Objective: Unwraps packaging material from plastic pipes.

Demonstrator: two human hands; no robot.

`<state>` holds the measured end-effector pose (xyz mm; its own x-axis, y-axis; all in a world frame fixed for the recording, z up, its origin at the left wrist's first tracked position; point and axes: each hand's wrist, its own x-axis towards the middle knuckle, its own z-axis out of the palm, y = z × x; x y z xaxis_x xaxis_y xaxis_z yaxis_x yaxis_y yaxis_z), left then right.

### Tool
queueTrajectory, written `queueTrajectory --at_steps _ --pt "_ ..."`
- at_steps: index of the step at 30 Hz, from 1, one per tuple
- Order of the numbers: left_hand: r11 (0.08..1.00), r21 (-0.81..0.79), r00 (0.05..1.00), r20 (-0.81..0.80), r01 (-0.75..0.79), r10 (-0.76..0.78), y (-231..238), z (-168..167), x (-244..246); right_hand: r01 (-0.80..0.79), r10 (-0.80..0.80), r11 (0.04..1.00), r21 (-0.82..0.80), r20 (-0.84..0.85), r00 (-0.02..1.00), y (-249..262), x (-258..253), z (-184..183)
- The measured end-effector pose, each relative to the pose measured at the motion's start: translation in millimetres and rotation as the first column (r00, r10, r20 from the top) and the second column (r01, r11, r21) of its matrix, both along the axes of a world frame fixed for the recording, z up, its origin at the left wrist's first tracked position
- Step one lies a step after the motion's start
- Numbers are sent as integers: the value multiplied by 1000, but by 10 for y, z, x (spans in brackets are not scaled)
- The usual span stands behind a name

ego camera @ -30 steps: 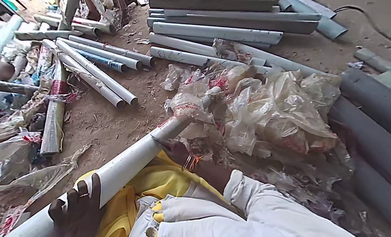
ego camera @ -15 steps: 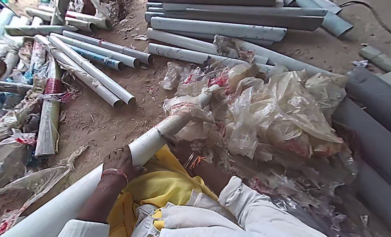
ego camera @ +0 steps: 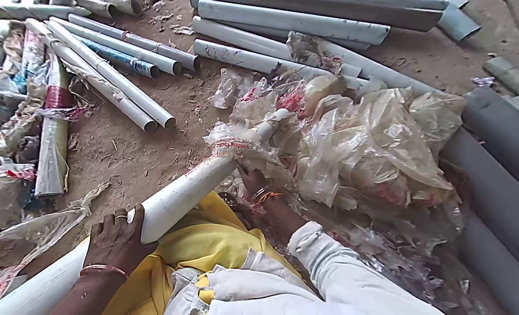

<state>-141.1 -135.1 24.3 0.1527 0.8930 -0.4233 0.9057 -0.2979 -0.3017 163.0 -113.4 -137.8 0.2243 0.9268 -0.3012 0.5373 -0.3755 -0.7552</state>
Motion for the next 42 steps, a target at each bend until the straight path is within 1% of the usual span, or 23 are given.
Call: queueTrajectory --at_steps 2,5,6,7,9,11,12,13,15,17,19,21,24,25,26,28,30,34,36,38,39,40,42 --pt "999 45 1000 16 18 -18 -81 -12 -88 -19 23 996 92 -42 999 -21 -123 26" --pt "996 90 999 48 14 -19 -152 -74 -44 -313 323 921 234 -7 946 -308 -746 261" --pt "995 97 998 62 6 -12 -165 -87 -27 -351 362 897 268 8 932 -392 -879 318" --pt "993 114 997 70 10 -18 -180 -107 -24 -343 353 889 302 24 935 -433 -916 305" --pt "983 179 992 104 46 -65 -181 -179 -28 -228 219 911 344 65 974 -387 -768 124" --pt "977 200 991 104 68 -90 -184 -211 -37 -63 53 988 140 74 996 -242 -432 -55" --pt "979 195 992 90 67 -86 -183 -211 -22 31 -32 999 21 58 998 -144 -224 -116" --pt "979 193 993 81 65 -82 -182 -213 -1 93 -91 995 -36 41 995 -82 -58 -175" --pt "978 199 994 77 58 -75 -146 -228 40 34 -34 999 18 -13 999 -115 -55 -120" --pt "988 153 995 88 22 -35 -126 -219 65 -135 147 969 205 -45 988 -350 -395 -7" --pt "997 78 996 92 -22 15 -52 -163 97 -176 195 928 329 -28 980 -422 -598 -17" --pt "999 18 996 85 -42 40 17 -130 125 -111 133 947 303 -52 990 -334 -540 -102" --pt "995 -66 998 6 -70 70 66 -104 178 -1 10 990 145 -65 998 -201 -387 -189" --pt "995 -72 997 2 -73 73 76 -98 189 10 -3 991 132 -60 998 -199 -386 -160" --pt "995 -66 998 3 -69 70 89 -98 191 -5 16 984 180 -57 998 -235 -440 -127" --pt "995 -66 997 -1 -78 78 101 -107 191 -120 138 933 339 -31 990 -381 -628 -98" --pt "996 -62 998 4 -69 70 86 -111 177 -130 151 912 388 -24 988 -438 -687 -113" --pt "998 -37 998 9 -56 57 77 -116 149 97 -80 984 152 -111 991 -135 -272 -287" --pt "998 -41 998 15 -58 58 102 -121 161 35 -13 982 185 -116 993 -180 -281 -238" --pt "997 -49 998 18 -56 57 120 -120 167 -98 133 937 334 -86 987 -331 -493 -139" --pt "997 -51 998 18 -55 56 122 -109 165 -123 159 920 373 -65 985 -362 -555 -121" --pt "998 -44 999 20 -42 43 119 -103 154 -99 131 929 356 -68 989 -345 -545 -144" --pt "997 -56 999 16 -43 44 125 -99 152 38 -15 973 229 -104 995 -204 -351 -286"
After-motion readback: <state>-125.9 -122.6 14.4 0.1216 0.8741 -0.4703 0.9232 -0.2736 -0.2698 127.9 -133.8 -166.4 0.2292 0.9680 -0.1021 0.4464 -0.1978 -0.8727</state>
